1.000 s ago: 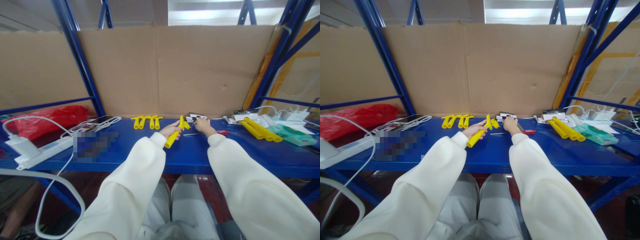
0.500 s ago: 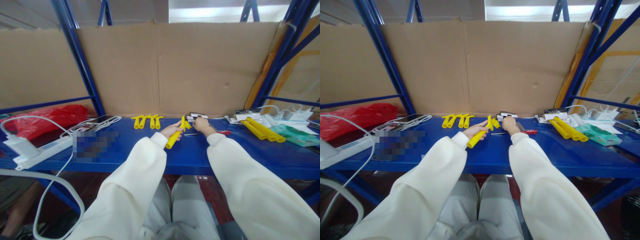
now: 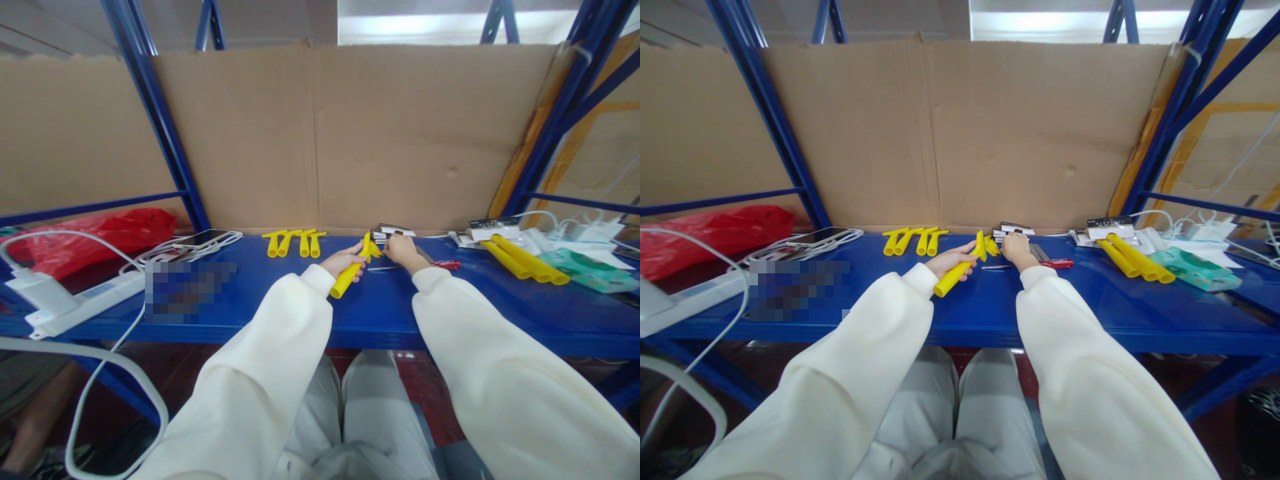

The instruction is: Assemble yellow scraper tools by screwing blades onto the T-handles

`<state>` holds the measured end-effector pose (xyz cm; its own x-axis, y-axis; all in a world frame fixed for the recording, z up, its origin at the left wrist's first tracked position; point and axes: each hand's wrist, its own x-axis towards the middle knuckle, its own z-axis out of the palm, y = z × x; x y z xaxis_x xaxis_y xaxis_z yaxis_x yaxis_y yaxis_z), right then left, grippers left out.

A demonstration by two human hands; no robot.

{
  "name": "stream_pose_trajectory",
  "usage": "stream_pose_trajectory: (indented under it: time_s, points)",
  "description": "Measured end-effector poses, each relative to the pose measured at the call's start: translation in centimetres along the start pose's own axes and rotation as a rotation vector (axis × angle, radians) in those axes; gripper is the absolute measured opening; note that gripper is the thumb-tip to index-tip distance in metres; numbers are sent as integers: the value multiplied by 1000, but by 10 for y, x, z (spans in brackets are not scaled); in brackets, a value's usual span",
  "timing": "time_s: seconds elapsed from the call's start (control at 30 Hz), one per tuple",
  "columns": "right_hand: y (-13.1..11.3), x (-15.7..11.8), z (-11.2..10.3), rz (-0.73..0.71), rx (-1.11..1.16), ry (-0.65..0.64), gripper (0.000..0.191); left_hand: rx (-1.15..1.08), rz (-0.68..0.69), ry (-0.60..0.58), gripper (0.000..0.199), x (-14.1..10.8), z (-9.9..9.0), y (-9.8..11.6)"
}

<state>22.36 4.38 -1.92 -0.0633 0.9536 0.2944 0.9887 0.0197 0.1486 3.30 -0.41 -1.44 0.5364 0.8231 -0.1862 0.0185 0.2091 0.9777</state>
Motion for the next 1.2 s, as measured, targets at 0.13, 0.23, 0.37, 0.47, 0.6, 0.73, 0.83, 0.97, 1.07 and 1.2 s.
stream_pose_trajectory:
  time_s: [0.13, 0.23, 0.37, 0.47, 0.6, 0.73, 0.83, 0.97, 1.07, 1.2]
  points:
    - [1, 0, 2, 19, 26, -10, 33, -12, 11, -12, 77, 2, -2, -2]
    - [3, 1, 3, 28, 45, -30, 34, -7, 17, -21, 79, 4, -4, -3]
    - [7, 1, 2, 25, 63, -67, 32, -6, 21, -39, 81, 5, -6, -4]
    - [11, -2, -1, 29, 82, -104, 31, 2, 19, -35, 79, 4, -5, -3]
    - [13, -4, -2, 47, 114, -140, 33, 13, 18, -15, 77, 0, -1, -1]
    - [12, -3, 0, 47, 106, -137, 30, 13, 20, -26, 76, -1, 0, -1]
    - [11, -3, 2, 22, 87, -120, 28, 5, 24, -49, 77, 0, -2, -2]
    - [11, -2, 5, 1, 92, -94, 30, -13, 26, -74, 79, 1, -3, -2]
    - [11, -2, 6, -9, 97, -85, 34, -35, 27, -99, 82, 2, -5, -2]
    - [9, -1, 6, -19, 67, -98, 37, -68, 35, -135, 86, 3, -8, -3]
